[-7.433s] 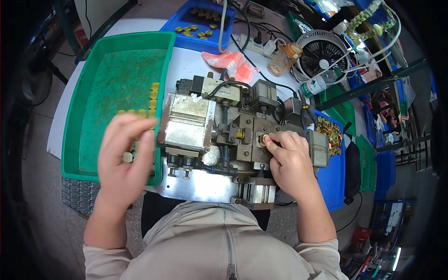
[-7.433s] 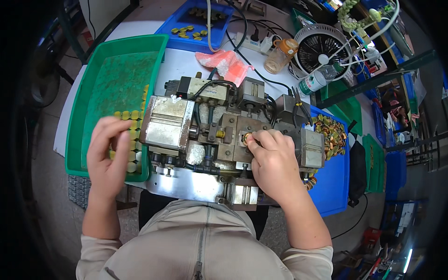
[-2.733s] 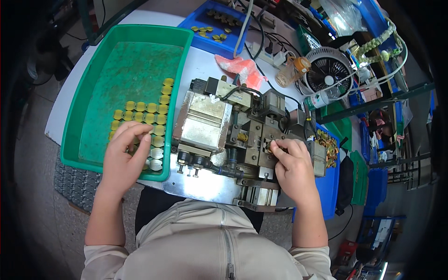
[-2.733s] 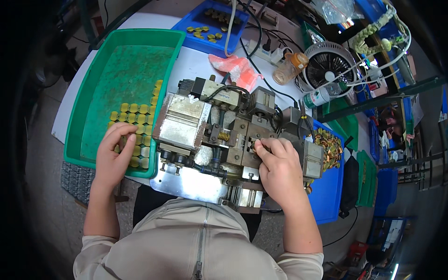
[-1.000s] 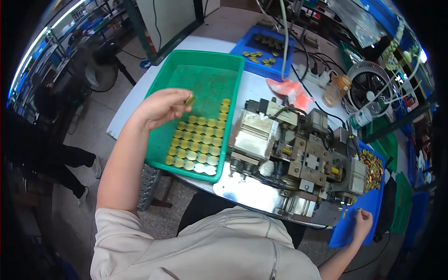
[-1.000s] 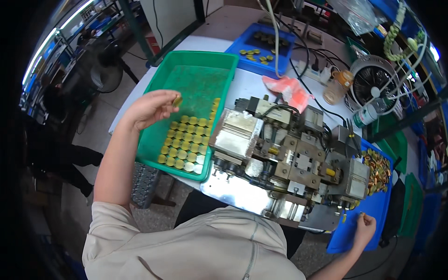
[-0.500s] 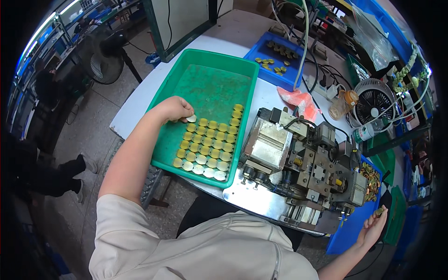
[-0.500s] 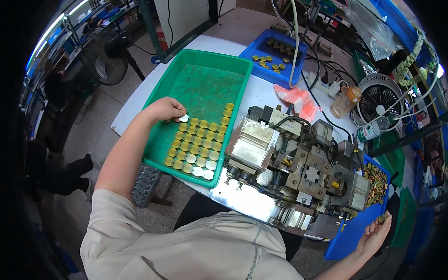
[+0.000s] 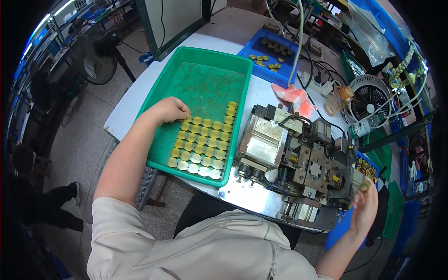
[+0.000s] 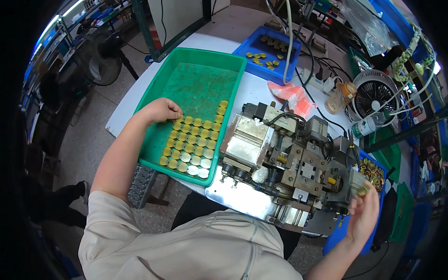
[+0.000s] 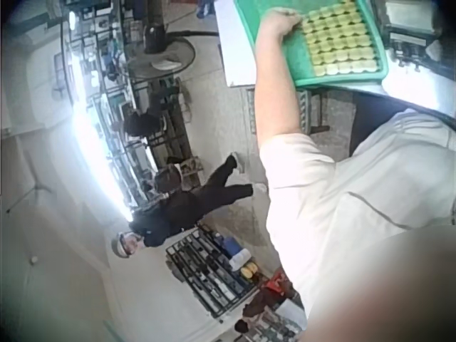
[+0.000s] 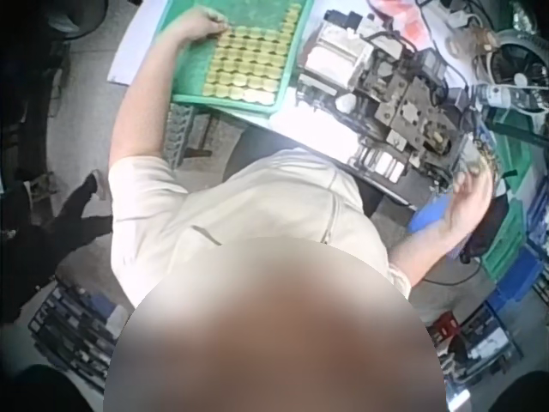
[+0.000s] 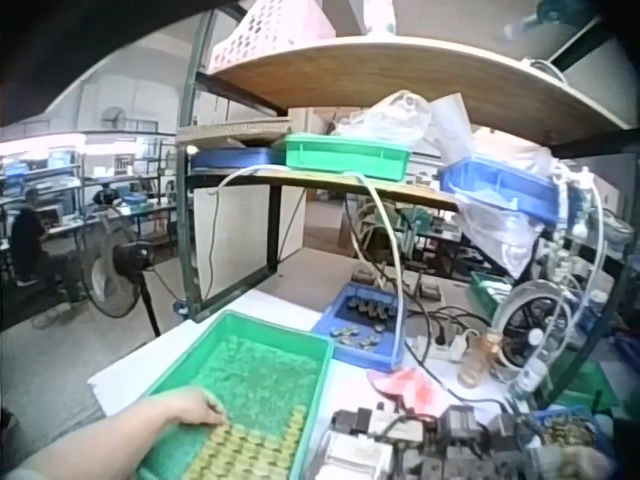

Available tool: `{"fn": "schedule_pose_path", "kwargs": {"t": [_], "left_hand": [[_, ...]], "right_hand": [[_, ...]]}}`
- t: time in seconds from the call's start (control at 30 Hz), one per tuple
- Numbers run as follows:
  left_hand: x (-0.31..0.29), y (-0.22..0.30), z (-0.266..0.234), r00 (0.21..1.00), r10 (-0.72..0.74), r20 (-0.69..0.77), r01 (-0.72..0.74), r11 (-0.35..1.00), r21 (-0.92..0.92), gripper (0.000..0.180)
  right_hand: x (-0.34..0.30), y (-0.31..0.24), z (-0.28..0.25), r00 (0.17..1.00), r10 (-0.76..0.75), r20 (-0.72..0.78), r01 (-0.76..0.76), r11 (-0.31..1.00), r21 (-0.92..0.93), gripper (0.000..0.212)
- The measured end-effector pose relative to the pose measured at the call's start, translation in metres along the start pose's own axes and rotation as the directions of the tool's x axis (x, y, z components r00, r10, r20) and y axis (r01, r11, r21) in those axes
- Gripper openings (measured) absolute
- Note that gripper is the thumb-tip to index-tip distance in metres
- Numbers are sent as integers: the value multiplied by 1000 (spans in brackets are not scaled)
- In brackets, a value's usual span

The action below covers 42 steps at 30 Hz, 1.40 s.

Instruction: Loading small metal pins into an industrial assembly fixture and sorting them between trays.

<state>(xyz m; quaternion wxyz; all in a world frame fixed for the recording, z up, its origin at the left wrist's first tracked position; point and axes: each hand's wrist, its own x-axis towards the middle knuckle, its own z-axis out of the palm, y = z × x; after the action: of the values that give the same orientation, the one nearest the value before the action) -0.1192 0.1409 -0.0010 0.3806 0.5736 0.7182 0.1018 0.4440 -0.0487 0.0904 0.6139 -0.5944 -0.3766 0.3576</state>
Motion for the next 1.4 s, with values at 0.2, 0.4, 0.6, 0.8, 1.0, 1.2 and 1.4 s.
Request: {"fn": "schedule_pose_path", "kwargs": {"t": [0.2,0.4,0.6,0.8,1.0,1.2,1.4], "left_hand": [[-16,-3,-4,993,99,-57,-95,994,59,24],[-76,35,24,858,292,-423,-351,934,-68,31],[-136,60,78,866,233,-443,-399,856,-330,21],[-134,44,110,696,466,-547,-567,823,-20,19],[-135,45,110,736,424,-527,-544,834,-89,19],[-134,43,111,685,486,-543,-582,813,-6,18],[-134,44,111,691,486,-536,-589,808,-26,18]], "right_hand": [[12,15,75,968,53,247,25,953,-302,13],[28,15,96,916,117,383,162,767,-621,11],[34,8,101,880,167,445,255,625,-738,13],[34,7,102,867,147,476,335,534,-776,14],[28,6,106,843,156,515,363,542,-758,13],[23,8,111,845,120,521,406,491,-771,14],[21,10,114,833,75,548,463,447,-766,14]]}}
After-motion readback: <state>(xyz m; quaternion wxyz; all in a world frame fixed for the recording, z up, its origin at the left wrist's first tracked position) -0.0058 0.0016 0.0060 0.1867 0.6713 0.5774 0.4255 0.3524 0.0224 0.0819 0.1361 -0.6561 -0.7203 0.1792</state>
